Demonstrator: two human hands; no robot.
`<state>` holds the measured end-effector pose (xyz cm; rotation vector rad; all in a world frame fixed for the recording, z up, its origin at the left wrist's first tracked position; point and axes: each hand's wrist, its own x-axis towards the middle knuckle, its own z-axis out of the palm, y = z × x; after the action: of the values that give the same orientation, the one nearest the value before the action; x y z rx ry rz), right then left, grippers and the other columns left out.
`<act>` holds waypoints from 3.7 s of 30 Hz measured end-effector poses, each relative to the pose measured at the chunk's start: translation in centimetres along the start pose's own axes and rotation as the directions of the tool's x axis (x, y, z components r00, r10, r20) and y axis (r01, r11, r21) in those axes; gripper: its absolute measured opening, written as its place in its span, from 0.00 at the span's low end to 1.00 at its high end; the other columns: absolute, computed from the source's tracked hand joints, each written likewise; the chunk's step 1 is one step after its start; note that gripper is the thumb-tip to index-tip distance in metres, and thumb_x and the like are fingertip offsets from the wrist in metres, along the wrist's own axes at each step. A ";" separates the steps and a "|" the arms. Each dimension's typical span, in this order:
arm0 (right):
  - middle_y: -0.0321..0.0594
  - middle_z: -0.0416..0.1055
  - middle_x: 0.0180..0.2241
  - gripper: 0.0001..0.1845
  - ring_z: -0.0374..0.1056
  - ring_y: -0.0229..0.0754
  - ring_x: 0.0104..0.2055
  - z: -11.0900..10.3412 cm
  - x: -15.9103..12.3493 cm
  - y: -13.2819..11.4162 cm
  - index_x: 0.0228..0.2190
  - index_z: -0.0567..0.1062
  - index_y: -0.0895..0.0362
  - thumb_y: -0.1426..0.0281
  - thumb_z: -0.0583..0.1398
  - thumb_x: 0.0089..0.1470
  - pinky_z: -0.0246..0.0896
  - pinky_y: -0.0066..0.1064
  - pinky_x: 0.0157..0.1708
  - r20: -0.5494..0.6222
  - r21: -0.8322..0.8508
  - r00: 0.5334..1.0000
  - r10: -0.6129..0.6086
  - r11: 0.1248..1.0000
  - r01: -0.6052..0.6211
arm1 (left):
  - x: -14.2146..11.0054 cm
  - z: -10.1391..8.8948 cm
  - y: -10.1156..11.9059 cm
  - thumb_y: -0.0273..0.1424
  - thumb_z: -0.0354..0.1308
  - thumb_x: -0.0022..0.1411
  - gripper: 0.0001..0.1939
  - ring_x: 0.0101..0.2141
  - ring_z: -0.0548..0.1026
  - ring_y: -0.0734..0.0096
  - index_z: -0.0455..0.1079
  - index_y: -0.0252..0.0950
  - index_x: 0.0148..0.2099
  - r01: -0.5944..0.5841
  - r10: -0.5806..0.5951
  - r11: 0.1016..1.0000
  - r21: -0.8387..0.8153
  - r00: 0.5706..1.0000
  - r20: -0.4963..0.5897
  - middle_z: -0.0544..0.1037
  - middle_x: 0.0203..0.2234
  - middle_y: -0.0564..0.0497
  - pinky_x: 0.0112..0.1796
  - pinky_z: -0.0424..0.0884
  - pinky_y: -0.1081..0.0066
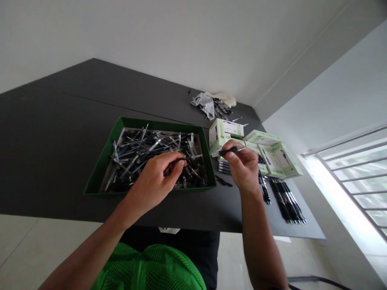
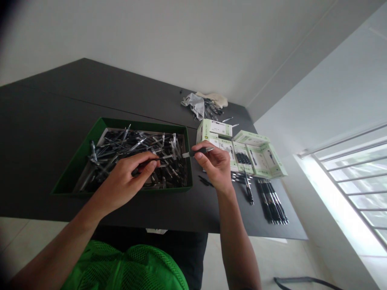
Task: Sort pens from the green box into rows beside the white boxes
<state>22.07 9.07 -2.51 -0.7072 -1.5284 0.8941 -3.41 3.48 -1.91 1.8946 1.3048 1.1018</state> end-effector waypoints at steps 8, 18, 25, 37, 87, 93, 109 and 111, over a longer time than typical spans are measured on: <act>0.38 0.77 0.36 0.06 0.68 0.40 0.36 -0.1 0.0 0.2 0.40 0.87 0.46 0.60 0.71 0.62 0.64 0.31 0.34 -0.010 -0.019 1.000 -0.003 1.000 0.003 | -0.1 0.0 0.0 0.40 0.55 0.77 0.17 0.40 0.82 0.65 0.80 0.34 0.52 0.000 0.000 1.000 -0.002 1.000 -0.012 0.86 0.43 0.47 0.46 0.74 0.67; 0.38 0.76 0.34 0.05 0.69 0.39 0.34 0.6 0.1 0.0 0.39 0.86 0.48 0.62 0.70 0.63 0.64 0.29 0.31 0.005 -0.088 1.000 -0.010 0.996 0.010 | -0.1 0.2 0.1 0.39 0.54 0.78 0.15 0.43 0.83 0.63 0.80 0.38 0.50 0.005 -0.005 0.999 0.032 1.000 0.006 0.86 0.44 0.48 0.47 0.76 0.66; 0.37 0.76 0.34 0.13 0.73 0.38 0.33 2.3 -0.3 0.2 0.40 0.81 0.51 0.55 0.66 0.66 0.69 0.30 0.34 -0.002 -0.128 0.997 0.081 0.989 -0.080 | -0.2 0.2 0.3 0.38 0.53 0.79 0.15 0.47 0.83 0.63 0.78 0.39 0.54 -0.003 0.004 0.999 0.037 1.000 -0.009 0.86 0.48 0.48 0.51 0.76 0.65; 0.36 0.72 0.38 0.16 0.72 0.37 0.33 4.0 -1.2 1.4 0.42 0.77 0.51 0.51 0.61 0.70 0.70 0.29 0.36 -0.046 -0.096 0.987 0.156 0.982 -0.160 | -0.2 -0.1 0.7 0.38 0.53 0.79 0.15 0.45 0.83 0.63 0.79 0.39 0.52 0.010 -0.010 1.000 0.004 1.000 0.001 0.86 0.48 0.47 0.52 0.75 0.66; 0.40 0.82 0.39 0.10 0.76 0.43 0.39 3.6 -0.9 0.1 0.47 0.84 0.49 0.61 0.66 0.67 0.70 0.36 0.40 0.327 -0.281 0.945 0.019 0.957 0.078 | 0.1 0.8 -0.6 0.29 0.56 0.76 0.11 0.45 0.83 0.60 0.80 0.38 0.52 -0.107 0.102 0.989 0.105 0.993 0.052 0.86 0.43 0.46 0.49 0.77 0.62; 0.38 0.78 0.30 0.11 0.70 0.43 0.34 3.5 -1.0 0.3 0.37 0.85 0.51 0.57 0.68 0.64 0.62 0.37 0.36 0.277 -0.390 0.961 -0.009 0.913 0.121 | -0.2 1.0 -0.7 0.27 0.57 0.76 0.11 0.47 0.82 0.59 0.80 0.38 0.53 -0.128 0.120 0.985 0.118 0.990 0.073 0.85 0.46 0.46 0.50 0.76 0.61; 0.34 0.63 0.23 0.22 0.59 0.41 0.30 3.2 -1.1 0.0 0.22 0.66 0.53 0.66 0.56 0.71 0.51 0.39 0.38 0.371 -0.507 0.928 -0.041 0.828 0.239 | -0.1 1.3 -0.4 0.26 0.60 0.74 0.11 0.46 0.82 0.57 0.79 0.36 0.55 -0.183 0.162 0.958 0.221 0.981 0.109 0.85 0.46 0.45 0.50 0.77 0.58; 0.34 0.61 0.21 0.28 0.58 0.41 0.28 3.1 -1.2 0.0 0.19 0.62 0.53 0.65 0.52 0.74 0.51 0.40 0.38 0.369 -0.491 0.929 -0.005 0.848 0.200 | -0.1 1.4 -0.4 0.26 0.61 0.74 0.11 0.46 0.83 0.58 0.79 0.36 0.55 -0.196 0.172 0.952 0.235 0.978 0.118 0.85 0.45 0.45 0.48 0.78 0.59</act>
<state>19.19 7.64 -3.24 -0.8676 -2.1599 0.5324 -2.42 3.52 -2.99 2.2630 1.2794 0.9592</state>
